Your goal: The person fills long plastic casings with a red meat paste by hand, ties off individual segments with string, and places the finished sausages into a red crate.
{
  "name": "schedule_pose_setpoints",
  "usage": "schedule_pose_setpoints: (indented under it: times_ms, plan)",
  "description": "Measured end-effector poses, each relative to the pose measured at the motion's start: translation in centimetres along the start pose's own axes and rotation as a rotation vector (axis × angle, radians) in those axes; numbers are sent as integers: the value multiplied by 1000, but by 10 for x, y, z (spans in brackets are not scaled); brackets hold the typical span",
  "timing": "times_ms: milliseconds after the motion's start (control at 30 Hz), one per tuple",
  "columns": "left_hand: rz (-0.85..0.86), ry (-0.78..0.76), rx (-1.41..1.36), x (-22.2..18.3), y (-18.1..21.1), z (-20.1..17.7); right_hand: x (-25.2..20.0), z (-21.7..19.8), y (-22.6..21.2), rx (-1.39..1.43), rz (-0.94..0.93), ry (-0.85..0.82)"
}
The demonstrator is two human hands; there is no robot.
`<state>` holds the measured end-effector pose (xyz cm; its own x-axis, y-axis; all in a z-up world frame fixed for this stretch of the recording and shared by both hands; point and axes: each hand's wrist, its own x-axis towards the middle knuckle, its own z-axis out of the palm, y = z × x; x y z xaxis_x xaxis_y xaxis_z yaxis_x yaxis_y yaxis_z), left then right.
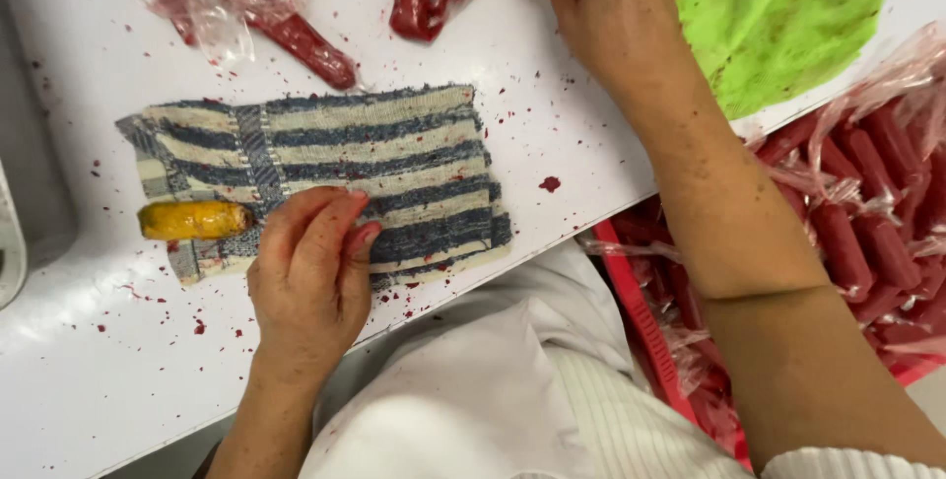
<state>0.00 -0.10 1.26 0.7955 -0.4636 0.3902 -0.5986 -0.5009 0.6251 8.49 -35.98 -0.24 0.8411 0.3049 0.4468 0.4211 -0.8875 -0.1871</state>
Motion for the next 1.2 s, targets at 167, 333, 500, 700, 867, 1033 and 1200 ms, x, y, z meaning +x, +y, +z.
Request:
schedule_pose_setpoints:
  times_ms: [167, 333, 500, 700, 867, 1033, 1200]
  plan:
    - [-18, -1, -77, 53, 22, 4, 27, -61, -74, 337, 137, 12]
    - [-117, 10, -402, 66, 41, 46, 32, -90, -126, 673, 290, 98]
    - [-433, -101, -1541, 37, 56, 32, -12, -57, -123, 1546, 394, 228]
    - [-594, -462, -1674, 18, 59, 11, -6, -52, -201, 1913, 320, -64]
    - [-345, -146, -785, 6, 47, -30, 6, -58, -212, 1681, 411, -94]
    - [48, 199, -423, 35, 63, -29, -7, -20, -218, 1560, 666, -178]
    - [-280, 231, -1094, 52, 60, -25, -13, -23, -215, 1431, 385, -286]
